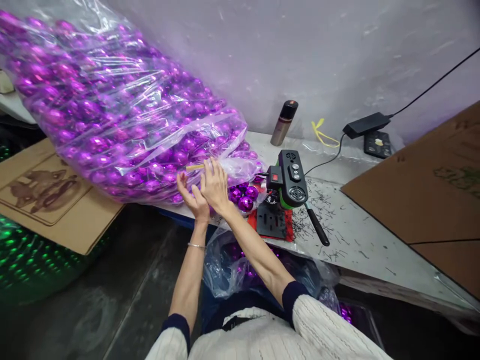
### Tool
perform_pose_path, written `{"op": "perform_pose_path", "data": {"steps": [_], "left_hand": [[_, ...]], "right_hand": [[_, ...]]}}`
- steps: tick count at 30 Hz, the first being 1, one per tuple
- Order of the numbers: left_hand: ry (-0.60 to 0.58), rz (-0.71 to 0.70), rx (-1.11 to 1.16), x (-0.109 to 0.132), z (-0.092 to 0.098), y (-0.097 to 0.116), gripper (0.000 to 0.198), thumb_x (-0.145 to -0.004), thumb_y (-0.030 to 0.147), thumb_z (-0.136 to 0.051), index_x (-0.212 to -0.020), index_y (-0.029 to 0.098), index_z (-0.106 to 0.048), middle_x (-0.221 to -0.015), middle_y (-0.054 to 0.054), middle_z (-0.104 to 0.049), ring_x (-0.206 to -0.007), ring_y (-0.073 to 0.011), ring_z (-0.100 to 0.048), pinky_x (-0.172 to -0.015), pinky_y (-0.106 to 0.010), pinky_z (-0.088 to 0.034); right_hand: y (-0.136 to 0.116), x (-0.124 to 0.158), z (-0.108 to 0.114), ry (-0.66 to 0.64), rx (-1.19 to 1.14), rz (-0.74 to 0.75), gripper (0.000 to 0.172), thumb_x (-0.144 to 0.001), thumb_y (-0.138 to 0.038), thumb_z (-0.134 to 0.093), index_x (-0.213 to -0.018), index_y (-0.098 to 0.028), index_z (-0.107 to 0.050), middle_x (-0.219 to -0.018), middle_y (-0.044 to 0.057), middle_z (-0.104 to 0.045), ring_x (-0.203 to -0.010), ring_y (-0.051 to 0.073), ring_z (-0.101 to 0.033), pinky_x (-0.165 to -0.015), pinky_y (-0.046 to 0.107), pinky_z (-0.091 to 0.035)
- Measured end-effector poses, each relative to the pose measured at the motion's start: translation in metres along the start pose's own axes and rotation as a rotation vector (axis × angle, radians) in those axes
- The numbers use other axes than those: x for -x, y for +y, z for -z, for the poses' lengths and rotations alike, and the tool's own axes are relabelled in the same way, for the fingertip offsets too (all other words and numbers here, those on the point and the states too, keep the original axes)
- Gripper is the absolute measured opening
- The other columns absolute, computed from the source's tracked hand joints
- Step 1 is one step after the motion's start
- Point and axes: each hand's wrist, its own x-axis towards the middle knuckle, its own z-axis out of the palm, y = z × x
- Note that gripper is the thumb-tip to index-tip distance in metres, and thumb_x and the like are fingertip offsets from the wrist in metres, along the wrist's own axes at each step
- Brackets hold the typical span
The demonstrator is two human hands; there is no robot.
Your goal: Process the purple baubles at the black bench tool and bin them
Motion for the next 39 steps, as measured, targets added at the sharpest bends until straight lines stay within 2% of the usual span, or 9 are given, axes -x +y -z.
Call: {"op": "perform_pose_path", "data": {"steps": [3, 7, 13, 19, 25, 29, 31, 35, 39], "left_hand": [[0.089, -0.074, 0.023, 0.050, 0.015, 0.020, 0.050, -0.105, 0.042, -0.027, -0.146, 0.018, -0.042, -0.142, -0.017, -0.053, -0.137, -0.0250, -0.052, -0.116, -0.043, -0.041], [-0.121, -0.189, 0.167, 0.098, 0.029, 0.025, 0.037, -0.104, 0.044, -0.038, -0.119, 0.019, -0.062, -0.110, -0.011, -0.067, -0.106, -0.0221, -0.067, -0.097, -0.039, -0.053], [-0.640, -0.247, -0.066, 0.090, -0.003, 0.035, 0.039, -0.103, 0.045, -0.045, -0.111, 0.018, -0.071, -0.110, -0.014, -0.074, -0.109, -0.0263, -0.067, -0.102, -0.043, -0.047], [-0.754, -0.157, -0.431, 0.086, -0.036, 0.042, 0.047, -0.099, 0.049, -0.054, -0.125, 0.011, -0.067, -0.098, -0.020, -0.076, -0.106, -0.0351, -0.067, -0.104, -0.051, -0.042], [-0.843, -0.166, -0.297, 0.096, -0.029, 0.042, 0.051, -0.095, 0.046, -0.062, -0.137, 0.017, -0.061, -0.121, -0.018, -0.070, -0.115, -0.0308, -0.066, -0.104, -0.044, -0.047], [-0.750, 0.014, 0.065, 0.105, -0.002, 0.040, 0.068, -0.091, 0.049, -0.066, -0.150, 0.023, -0.046, -0.142, -0.015, -0.057, -0.099, -0.0213, -0.072, -0.087, -0.033, -0.058], [-0.816, 0.099, 0.196, 0.118, 0.018, 0.041, 0.069, -0.089, 0.048, -0.068, -0.149, 0.024, -0.045, -0.142, -0.015, -0.055, -0.097, -0.0207, -0.072, -0.080, -0.031, -0.060], [-1.013, 0.063, 0.228, 0.152, 0.056, 0.048, 0.055, -0.084, 0.038, -0.073, -0.135, 0.025, -0.059, -0.146, -0.013, -0.052, -0.129, -0.0286, -0.060, -0.102, -0.040, -0.055], [-1.066, 0.092, 0.299, 0.176, 0.065, 0.054, 0.040, -0.087, 0.035, -0.068, -0.125, 0.024, -0.063, -0.146, -0.014, -0.053, -0.138, -0.0290, -0.052, -0.114, -0.047, -0.045]], "right_hand": [[0.005, 0.037, 0.015, 0.005, -0.063, 0.048, 0.046, -0.100, -0.025, -0.039, -0.144, -0.019, -0.049, -0.157, 0.014, -0.046, -0.152, 0.027, -0.036, -0.124, 0.051, -0.036], [0.034, 0.105, 0.043, -0.052, -0.246, 0.107, 0.041, -0.100, -0.023, -0.038, -0.136, -0.021, -0.058, -0.142, 0.013, -0.061, -0.134, 0.021, -0.057, -0.115, 0.040, -0.049], [0.069, 0.216, 0.100, -0.076, -0.314, -0.066, 0.028, -0.099, -0.023, -0.045, -0.112, -0.022, -0.071, -0.105, 0.008, -0.076, -0.101, 0.017, -0.074, -0.091, 0.032, -0.062], [0.077, 0.285, 0.124, -0.141, -0.237, -0.160, 0.028, -0.098, -0.023, -0.047, -0.109, -0.025, -0.072, -0.101, 0.008, -0.078, -0.094, 0.019, -0.076, -0.082, 0.033, -0.065], [0.092, 0.300, 0.130, -0.154, -0.172, -0.141, 0.028, -0.097, -0.022, -0.047, -0.109, -0.025, -0.072, -0.101, 0.008, -0.077, -0.093, 0.019, -0.076, -0.082, 0.034, -0.066], [0.086, 0.290, 0.136, -0.151, -0.266, -0.195, 0.027, -0.097, -0.025, -0.048, -0.107, -0.024, -0.073, -0.102, 0.008, -0.077, -0.093, 0.019, -0.076, -0.084, 0.033, -0.065], [0.079, 0.282, 0.136, -0.120, -0.399, -0.327, 0.028, -0.098, -0.031, -0.049, -0.115, -0.025, -0.071, -0.107, 0.008, -0.077, -0.090, 0.018, -0.076, -0.080, 0.032, -0.066], [0.071, 0.266, 0.130, -0.002, -0.674, -0.628, 0.047, -0.096, -0.046, -0.053, -0.138, -0.025, -0.056, -0.114, 0.008, -0.076, -0.078, 0.015, -0.075, -0.066, 0.028, -0.065], [0.076, 0.256, 0.123, 0.086, -0.735, -0.752, 0.058, -0.087, -0.054, -0.064, -0.134, -0.021, -0.059, -0.110, 0.010, -0.078, -0.086, 0.020, -0.076, -0.070, 0.030, -0.065]]}}
